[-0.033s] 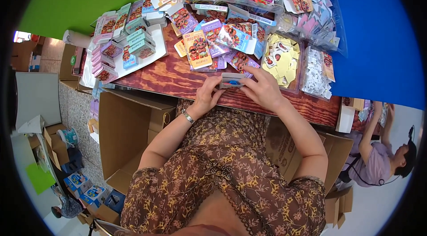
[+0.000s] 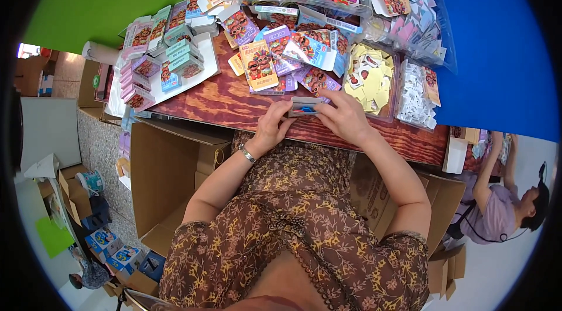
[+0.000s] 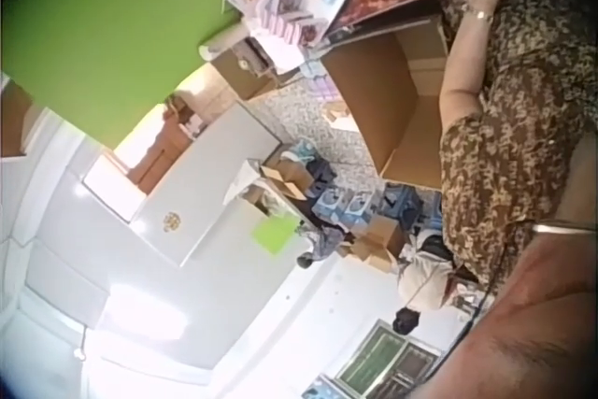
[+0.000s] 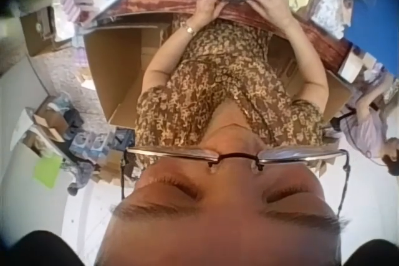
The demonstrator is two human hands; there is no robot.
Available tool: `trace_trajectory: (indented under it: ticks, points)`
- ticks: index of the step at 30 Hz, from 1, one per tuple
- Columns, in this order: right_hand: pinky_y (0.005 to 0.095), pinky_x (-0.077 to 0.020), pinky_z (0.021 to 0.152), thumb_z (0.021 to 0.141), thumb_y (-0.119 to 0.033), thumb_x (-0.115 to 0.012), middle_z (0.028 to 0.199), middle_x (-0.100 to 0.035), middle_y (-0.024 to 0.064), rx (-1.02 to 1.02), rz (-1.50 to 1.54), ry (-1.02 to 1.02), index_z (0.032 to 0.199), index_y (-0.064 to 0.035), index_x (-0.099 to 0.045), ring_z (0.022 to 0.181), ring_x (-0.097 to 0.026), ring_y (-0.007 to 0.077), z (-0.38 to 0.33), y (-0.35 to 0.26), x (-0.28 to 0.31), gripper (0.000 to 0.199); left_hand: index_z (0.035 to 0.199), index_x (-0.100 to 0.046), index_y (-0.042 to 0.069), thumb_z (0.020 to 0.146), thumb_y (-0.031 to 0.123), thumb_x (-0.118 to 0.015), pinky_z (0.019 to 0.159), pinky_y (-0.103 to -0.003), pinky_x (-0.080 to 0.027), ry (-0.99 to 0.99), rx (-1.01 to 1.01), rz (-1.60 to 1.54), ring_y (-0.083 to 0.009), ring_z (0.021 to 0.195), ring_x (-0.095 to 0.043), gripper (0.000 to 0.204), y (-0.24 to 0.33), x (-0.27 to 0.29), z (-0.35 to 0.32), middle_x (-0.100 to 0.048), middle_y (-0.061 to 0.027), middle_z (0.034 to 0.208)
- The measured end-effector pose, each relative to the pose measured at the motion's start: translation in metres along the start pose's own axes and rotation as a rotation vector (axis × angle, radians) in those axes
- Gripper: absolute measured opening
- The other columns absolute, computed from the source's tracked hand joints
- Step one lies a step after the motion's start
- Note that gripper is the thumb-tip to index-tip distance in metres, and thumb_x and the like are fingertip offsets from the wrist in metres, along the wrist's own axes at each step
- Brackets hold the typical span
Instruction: Sort and organize small packaged items on a table.
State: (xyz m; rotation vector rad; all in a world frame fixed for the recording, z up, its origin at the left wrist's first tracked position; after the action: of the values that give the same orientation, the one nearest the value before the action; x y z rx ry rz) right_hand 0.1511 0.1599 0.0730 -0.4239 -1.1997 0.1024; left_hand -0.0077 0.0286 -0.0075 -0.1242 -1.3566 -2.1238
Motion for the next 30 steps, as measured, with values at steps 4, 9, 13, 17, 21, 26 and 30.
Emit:
trace_trajectory:
  ticks: [4, 9, 13, 17, 21, 26, 30]
  points:
    - [0.0392, -0.0576, 0.085, 0.084, -0.008, -0.077, 0.124, -0.066, 0.0133, -0.148, 0.291, 0.118, 0.108, -0.0082, -0.069, 0.105, -0.068, 0.0318, -0.011, 0.003, -0.01, 0.026, 0.135, -0.057, 0.012, 0.087, 0.001, -0.071, 0.076, -0.043, -0.06, -0.083, -0.072, 0.123, -0.0378, 0.1, -0.069, 0.051, 0.005, 0.003, 0.002, -0.062, -0.0158, 0.121]
    - [0.0383, -0.0569, 0.086, 0.085, -0.008, -0.078, 0.125, -0.066, 0.0151, -0.192, 0.303, 0.194, 0.113, -0.0056, -0.07, 0.105, -0.068, 0.032, -0.025, 0.002, -0.026, 0.029, 0.128, -0.06, 0.008, 0.089, 0.004, -0.072, 0.08, -0.043, -0.06, -0.101, -0.088, 0.117, -0.0371, 0.101, -0.069, 0.041, 0.013, 0.008, 0.01, -0.063, -0.0158, 0.123]
    - [0.0394, -0.0551, 0.088, 0.086, -0.01, -0.077, 0.122, -0.068, 0.0153, -0.065, 0.196, 0.182, 0.115, -0.0042, -0.071, 0.102, -0.068, 0.0316, -0.013, -0.011, -0.017, 0.03, 0.122, -0.063, 0.003, 0.088, 0.006, -0.075, 0.085, -0.042, -0.059, -0.063, -0.117, 0.099, -0.036, 0.105, -0.069, 0.036, 0.022, 0.011, 0.015, -0.065, -0.0169, 0.123]
    - [0.0367, -0.0537, 0.084, 0.091, -0.011, -0.071, 0.109, -0.071, 0.013, -0.316, 0.497, 0.258, 0.11, -0.0061, -0.074, 0.097, -0.068, 0.0284, 0.003, 0.005, 0.006, 0.02, 0.117, -0.065, 0.003, 0.087, 0.005, -0.075, 0.086, -0.042, -0.059, -0.068, -0.107, 0.089, -0.0354, 0.106, -0.069, 0.032, 0.02, 0.01, 0.016, -0.067, -0.0169, 0.119]
    - [0.0347, -0.0531, 0.077, 0.093, -0.013, -0.07, 0.096, -0.072, 0.0107, -0.345, 0.706, -0.097, 0.107, -0.0046, -0.073, 0.089, -0.069, 0.025, 0.023, 0.022, -0.009, 0.017, 0.116, -0.066, 0.002, 0.087, 0.003, -0.075, 0.086, -0.041, -0.06, -0.061, -0.093, 0.089, -0.0341, 0.106, -0.069, 0.03, 0.025, 0.013, 0.022, -0.068, -0.0168, 0.117]
    - [0.0356, -0.0543, 0.077, 0.09, -0.014, -0.075, 0.097, -0.072, 0.0099, -0.148, 0.464, -0.106, 0.107, -0.0053, -0.073, 0.091, -0.069, 0.0274, 0.024, 0.001, -0.001, 0.019, 0.116, -0.063, 0.001, 0.087, 0.002, -0.076, 0.083, -0.04, -0.06, -0.034, -0.129, 0.116, -0.0334, 0.103, -0.071, 0.032, 0.021, 0.011, 0.019, -0.069, -0.0172, 0.118]
    - [0.0356, -0.0564, 0.073, 0.086, -0.012, -0.076, 0.099, -0.071, 0.0068, 0.006, 0.148, 0.08, 0.108, -0.0093, -0.074, 0.092, -0.069, 0.0243, 0.017, -0.013, -0.002, 0.023, 0.119, -0.059, 0.0, 0.086, 0.002, -0.077, 0.078, -0.038, -0.06, 0.007, 0.008, -0.026, -0.0332, 0.095, -0.073, 0.037, 0.01, 0.008, 0.012, -0.07, -0.0179, 0.117]
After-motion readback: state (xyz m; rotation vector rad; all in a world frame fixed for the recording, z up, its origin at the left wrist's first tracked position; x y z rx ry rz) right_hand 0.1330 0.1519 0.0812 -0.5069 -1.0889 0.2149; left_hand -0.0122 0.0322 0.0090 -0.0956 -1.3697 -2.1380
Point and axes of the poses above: each hand's wrist, its own z-axis towards the middle knuckle, its own x-axis out of the back of the hand, y = z × x, the point moved 5 cm from there along z, towards the middle knuckle
